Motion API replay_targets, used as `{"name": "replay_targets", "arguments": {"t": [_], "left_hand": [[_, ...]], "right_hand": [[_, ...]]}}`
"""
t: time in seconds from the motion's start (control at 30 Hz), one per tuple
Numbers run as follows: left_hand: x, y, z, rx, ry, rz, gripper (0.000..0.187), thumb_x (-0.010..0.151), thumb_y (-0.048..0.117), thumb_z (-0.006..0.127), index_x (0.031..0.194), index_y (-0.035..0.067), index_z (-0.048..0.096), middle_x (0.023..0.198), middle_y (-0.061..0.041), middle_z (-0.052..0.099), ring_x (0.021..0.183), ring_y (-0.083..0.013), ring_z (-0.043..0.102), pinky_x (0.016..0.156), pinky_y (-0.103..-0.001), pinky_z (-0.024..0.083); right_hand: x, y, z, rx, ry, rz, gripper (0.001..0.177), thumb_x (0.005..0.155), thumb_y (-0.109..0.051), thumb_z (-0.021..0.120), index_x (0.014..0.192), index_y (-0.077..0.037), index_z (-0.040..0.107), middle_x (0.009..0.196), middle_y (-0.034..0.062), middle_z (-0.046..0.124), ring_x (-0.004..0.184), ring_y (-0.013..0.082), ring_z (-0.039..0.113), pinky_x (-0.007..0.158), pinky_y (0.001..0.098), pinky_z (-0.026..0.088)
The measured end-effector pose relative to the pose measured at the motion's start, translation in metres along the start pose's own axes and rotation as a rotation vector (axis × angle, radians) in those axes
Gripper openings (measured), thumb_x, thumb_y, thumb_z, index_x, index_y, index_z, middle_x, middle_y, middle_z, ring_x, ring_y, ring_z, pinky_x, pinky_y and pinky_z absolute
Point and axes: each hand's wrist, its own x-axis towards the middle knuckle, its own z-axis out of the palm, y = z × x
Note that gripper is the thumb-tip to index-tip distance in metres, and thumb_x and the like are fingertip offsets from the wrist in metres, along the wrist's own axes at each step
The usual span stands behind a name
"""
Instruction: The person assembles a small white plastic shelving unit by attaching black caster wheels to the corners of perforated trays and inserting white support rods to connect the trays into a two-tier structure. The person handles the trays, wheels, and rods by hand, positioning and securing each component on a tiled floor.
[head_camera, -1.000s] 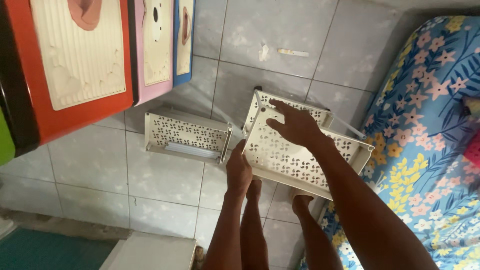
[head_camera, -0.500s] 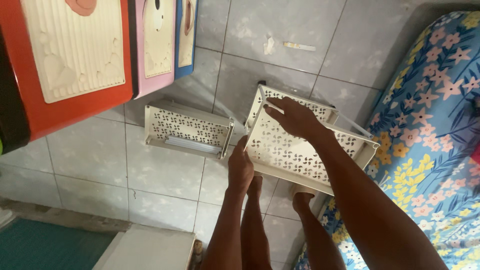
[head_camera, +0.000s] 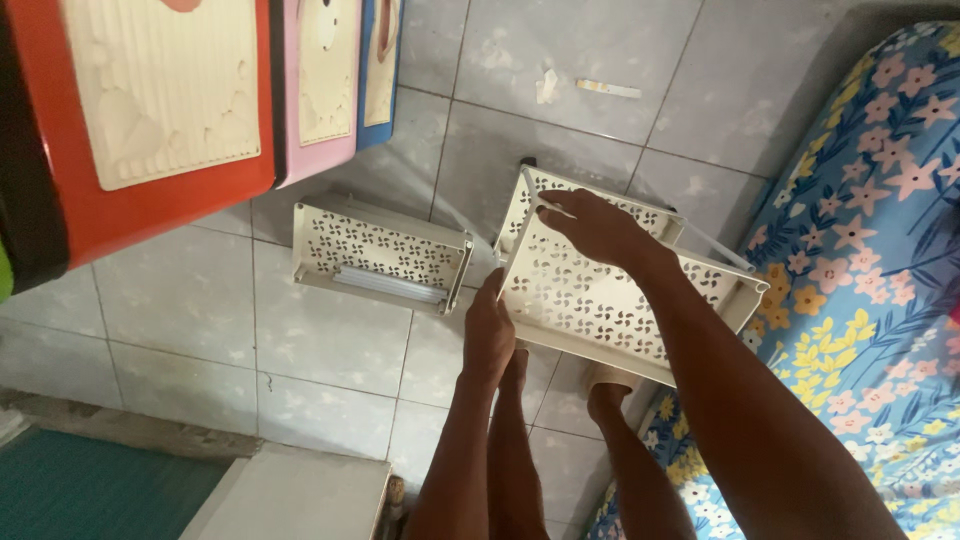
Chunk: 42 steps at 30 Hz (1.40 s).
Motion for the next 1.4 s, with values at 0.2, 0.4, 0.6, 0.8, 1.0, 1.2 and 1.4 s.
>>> {"name": "replay_targets", "arguments": {"t": [0.2, 0.4, 0.6, 0.8, 1.0, 1.2, 1.4], "left_hand": [[-0.002, -0.007, -0.035, -0.13, -0.135, -0.218, 0.049, 0.095, 0.022, 0.068, 0.139, 0.003, 0.057, 0.13, -0.019, 0.067, 0.121, -0.0304, 0.067, 0.099, -0.039, 0.054], [-0.017, -0.014, -0.049, -0.285, -0.31, -0.349, 0.055, 0.097, 0.026, 0.065, 0.146, 0.006, 0.052, 0.129, -0.015, 0.069, 0.12, -0.0267, 0.069, 0.097, -0.036, 0.055], [-0.019, -0.021, -0.044, -0.508, -0.315, -0.389, 0.056, 0.096, 0.018, 0.065, 0.147, 0.001, 0.048, 0.126, -0.018, 0.07, 0.122, -0.0254, 0.068, 0.098, -0.035, 0.056], [-0.029, -0.033, -0.041, -0.625, -0.3, -0.435, 0.057, 0.094, 0.006, 0.066, 0.148, 0.0, 0.047, 0.134, -0.016, 0.065, 0.127, -0.0231, 0.063, 0.1, -0.035, 0.056], [-0.03, -0.043, -0.033, -0.826, -0.336, -0.447, 0.061, 0.094, 0.0, 0.063, 0.152, 0.003, 0.045, 0.135, -0.016, 0.063, 0.117, -0.0221, 0.063, 0.094, -0.034, 0.057], [-0.028, -0.048, -0.028, -0.824, -0.372, -0.446, 0.066, 0.094, 0.001, 0.062, 0.156, 0.007, 0.039, 0.138, -0.013, 0.061, 0.119, -0.0192, 0.059, 0.093, -0.032, 0.055], [-0.03, -0.056, -0.025, -0.793, -0.338, -0.408, 0.059, 0.097, 0.007, 0.063, 0.152, 0.001, 0.044, 0.137, -0.017, 0.063, 0.121, -0.0224, 0.06, 0.097, -0.035, 0.053]], "right_hand": [[0.003, -0.006, -0.003, 0.087, -0.02, 0.033, 0.06, 0.098, -0.054, 0.049, 0.15, -0.025, 0.053, 0.14, 0.0122, 0.064, 0.122, 0.0332, 0.064, 0.104, 0.0445, 0.048], [0.001, -0.01, -0.006, 0.153, 0.0, -0.053, 0.053, 0.098, -0.044, 0.057, 0.146, -0.021, 0.058, 0.131, 0.0171, 0.07, 0.11, 0.0295, 0.068, 0.093, 0.0423, 0.053], [0.002, -0.026, -0.012, 0.082, -0.099, -0.002, 0.047, 0.101, -0.033, 0.049, 0.149, -0.033, 0.054, 0.138, 0.0119, 0.067, 0.117, 0.0314, 0.067, 0.096, 0.0452, 0.054], [0.002, -0.041, -0.015, 0.03, -0.167, 0.051, 0.046, 0.103, -0.035, 0.045, 0.148, -0.037, 0.052, 0.15, 0.0071, 0.057, 0.131, 0.0323, 0.058, 0.101, 0.0531, 0.053], [0.0, -0.036, -0.015, 0.095, -0.163, 0.017, 0.049, 0.101, -0.032, 0.044, 0.149, -0.033, 0.051, 0.15, 0.0091, 0.056, 0.138, 0.0312, 0.053, 0.105, 0.0527, 0.05], [0.003, -0.039, -0.011, -0.031, -0.14, 0.0, 0.05, 0.103, -0.032, 0.039, 0.153, -0.029, 0.045, 0.152, 0.0108, 0.054, 0.141, 0.0321, 0.05, 0.113, 0.0525, 0.042], [-0.003, -0.046, -0.016, -0.042, -0.137, 0.067, 0.05, 0.108, -0.039, 0.028, 0.154, -0.032, 0.044, 0.151, 0.0122, 0.054, 0.146, 0.0319, 0.044, 0.112, 0.0568, 0.042]]}}
